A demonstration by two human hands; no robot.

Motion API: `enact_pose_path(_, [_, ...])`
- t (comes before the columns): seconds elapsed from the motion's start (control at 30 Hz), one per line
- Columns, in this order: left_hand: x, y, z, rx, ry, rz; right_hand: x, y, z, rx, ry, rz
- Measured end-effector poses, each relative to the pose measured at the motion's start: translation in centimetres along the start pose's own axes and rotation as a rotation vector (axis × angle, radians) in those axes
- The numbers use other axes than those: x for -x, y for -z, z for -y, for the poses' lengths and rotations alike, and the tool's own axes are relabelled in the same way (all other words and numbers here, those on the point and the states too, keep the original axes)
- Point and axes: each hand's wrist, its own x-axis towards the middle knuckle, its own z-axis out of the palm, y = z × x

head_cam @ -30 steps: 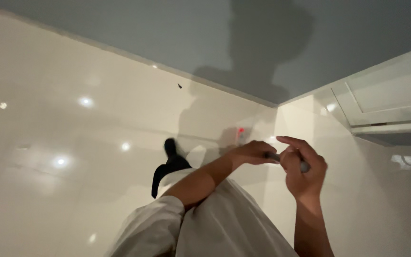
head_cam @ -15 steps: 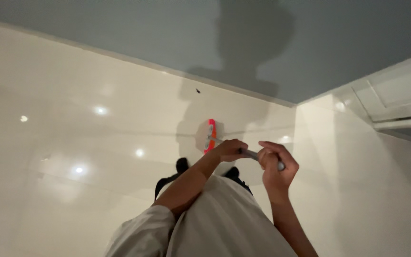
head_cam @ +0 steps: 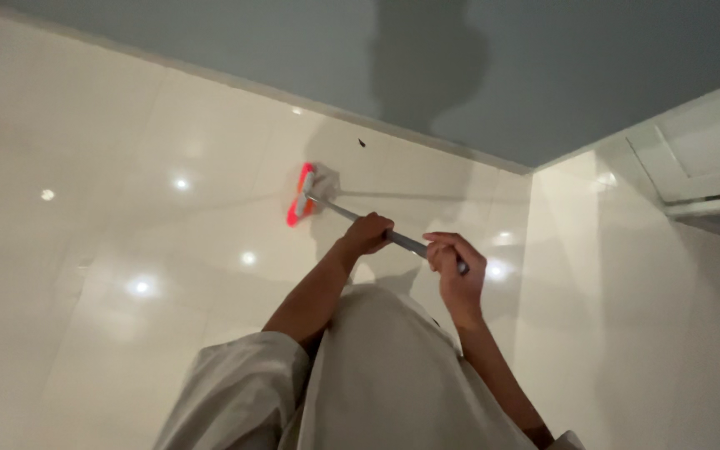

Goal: The person uses a squeegee by hand to move and clean a small dark piece of debris on a white tiled floor.

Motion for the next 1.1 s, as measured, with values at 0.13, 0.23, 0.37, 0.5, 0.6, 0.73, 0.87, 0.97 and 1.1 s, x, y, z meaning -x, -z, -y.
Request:
enact_pose_path(0.13, [-1.5,-0.9,-2.5,0.004,-0.005,0.014,0.6,3.1,1.5,0.009,0.078,0.006])
enact_pose_path(0.23, [-1.8,-2.9,-6.7,0.042,-0.096,0.019,2.0,5.8,3.9,0.064,0.091,-0.012])
enact_pose_path(0.37, [-0.3,-1.7,-12.7,0.146,-0.246,0.047,3.5,7.2,8.2,0.128,0.110,-0.008])
enact_pose_path(0.5, [0.6,1.1,-19.0,0.279,-0.275,0.111,4.8,7.7,12.3,0.232,0.132,0.028])
enact_pose_path(0.6, [1.3,1.5,-22.4,0.379,-0.246,0.254,5.1,7.4,13.3,0.287,0.138,0.046])
enact_pose_path(0.73, [1.3,0.0,-22.5,0.674,-0.324,0.292,6.2,5.7,12.1,0.450,0.122,0.033])
enact_pose_path(0.87, [2.5,-1.1,-20.1,0.647,-0.168,0.403,7.0,3.6,8.8,0.382,0.102,0.040])
enact_pose_path(0.97, [4.8,0.6,-16.5,0.673,-0.171,0.387,8.0,2.1,7.2,0.267,0.130,-0.011])
enact_pose_path(1.1, [6.9,2.7,-14.1,0.569,-0.199,0.297,7.7,0.0,7.0,0.093,0.219,-0.057])
